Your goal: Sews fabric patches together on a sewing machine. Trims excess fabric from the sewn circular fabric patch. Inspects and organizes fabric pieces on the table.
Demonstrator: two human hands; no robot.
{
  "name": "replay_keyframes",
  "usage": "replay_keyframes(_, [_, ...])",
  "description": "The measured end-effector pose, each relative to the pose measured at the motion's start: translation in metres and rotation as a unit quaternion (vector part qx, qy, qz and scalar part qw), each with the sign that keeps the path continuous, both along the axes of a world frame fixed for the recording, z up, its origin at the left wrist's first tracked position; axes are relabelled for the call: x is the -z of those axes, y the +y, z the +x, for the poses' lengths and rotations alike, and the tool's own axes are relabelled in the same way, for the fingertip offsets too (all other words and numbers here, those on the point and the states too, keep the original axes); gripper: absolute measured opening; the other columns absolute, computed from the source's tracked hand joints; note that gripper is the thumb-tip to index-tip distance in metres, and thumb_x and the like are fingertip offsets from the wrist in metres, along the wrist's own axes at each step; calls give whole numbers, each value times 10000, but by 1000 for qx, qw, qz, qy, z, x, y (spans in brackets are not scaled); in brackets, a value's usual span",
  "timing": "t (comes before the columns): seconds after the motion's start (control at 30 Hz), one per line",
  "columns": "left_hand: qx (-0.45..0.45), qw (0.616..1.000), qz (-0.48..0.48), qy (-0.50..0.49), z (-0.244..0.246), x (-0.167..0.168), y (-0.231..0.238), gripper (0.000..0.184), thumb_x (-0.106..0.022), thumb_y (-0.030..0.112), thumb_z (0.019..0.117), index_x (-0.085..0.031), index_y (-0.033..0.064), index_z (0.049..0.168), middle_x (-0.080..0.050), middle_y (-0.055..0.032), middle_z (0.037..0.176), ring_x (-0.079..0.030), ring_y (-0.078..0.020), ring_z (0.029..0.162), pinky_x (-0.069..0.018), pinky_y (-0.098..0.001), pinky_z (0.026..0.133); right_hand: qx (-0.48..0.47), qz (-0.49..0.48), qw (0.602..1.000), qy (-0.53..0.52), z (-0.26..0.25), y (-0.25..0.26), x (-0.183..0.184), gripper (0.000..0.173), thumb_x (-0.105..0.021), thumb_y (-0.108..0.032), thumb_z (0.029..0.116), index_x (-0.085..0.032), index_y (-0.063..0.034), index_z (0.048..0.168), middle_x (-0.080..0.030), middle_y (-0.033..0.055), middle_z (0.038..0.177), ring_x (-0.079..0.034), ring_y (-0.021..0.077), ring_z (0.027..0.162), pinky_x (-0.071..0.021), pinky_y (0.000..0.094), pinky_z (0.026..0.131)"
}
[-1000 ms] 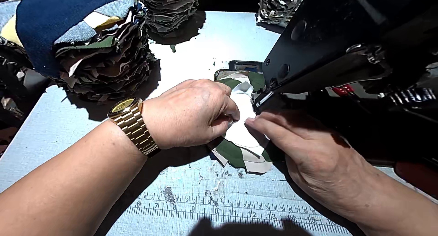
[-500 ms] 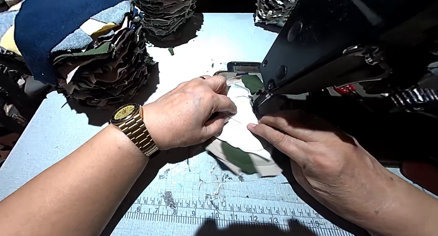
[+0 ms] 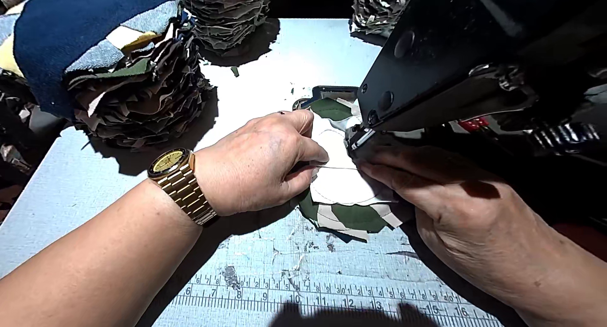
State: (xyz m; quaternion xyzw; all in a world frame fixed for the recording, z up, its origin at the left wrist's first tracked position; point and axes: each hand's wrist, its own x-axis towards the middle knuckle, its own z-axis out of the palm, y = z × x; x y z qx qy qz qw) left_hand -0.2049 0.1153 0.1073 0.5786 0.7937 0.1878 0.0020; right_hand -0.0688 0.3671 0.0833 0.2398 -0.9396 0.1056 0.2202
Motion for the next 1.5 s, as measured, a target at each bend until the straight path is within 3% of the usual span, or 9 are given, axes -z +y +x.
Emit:
replay_keyframes(0.53, [-10, 999, -28, 46, 6, -3, 0, 288, -580, 327, 993, -764, 210, 1181, -625, 4, 1039, -606, -109, 935, -518, -288, 763, 35, 31, 999, -9, 0, 1, 3, 381, -479, -18, 967, -710, -50, 1268, -658, 151, 1333, -622, 310, 1251, -492, 470, 1063])
replay_keyframes(0.8, [-10, 997, -19, 72, 7, -3, 0, 300, -581, 323, 990, -763, 199, 1193, -639, -18, 1028, -610, -145, 949, -513, -311, 782, 55, 53, 997, -15, -2, 0, 2, 433, -455, 12, 958, -680, -63, 1320, -635, 162, 1366, -611, 342, 1255, -491, 527, 1013])
replay_keyframes(1.13, [-18, 997, -17, 73, 6, -1, 0, 293, -582, 317, 990, -760, 212, 1197, -624, -1, 997, -602, -132, 917, -504, -306, 761, 74, 61, 995, -40, -3, 1, 3, 490, -470, 29, 933, -651, -86, 1373, -593, 149, 1426, -558, 328, 1324, -428, 533, 1091])
replay_keyframes(1.27, [-16, 997, -13, 71, 5, 0, 0, 300, -583, 317, 991, -758, 203, 1207, -632, -12, 1009, -607, -142, 930, -513, -320, 775, 77, 67, 994, -44, -3, 3, 4, 490, -472, -16, 957, -619, -104, 1416, -579, 148, 1445, -549, 340, 1335, -431, 555, 1083])
replay_keyframes(1.5, [-12, 997, -4, 76, 4, 1, 0, 300, -583, 315, 989, -759, 196, 1200, -632, -17, 1007, -603, -157, 942, -507, -332, 793, 80, 53, 994, -47, -4, 3, 4, 521, -461, 43, 931, -633, -104, 1400, -572, 162, 1437, -538, 348, 1334, -419, 552, 1096])
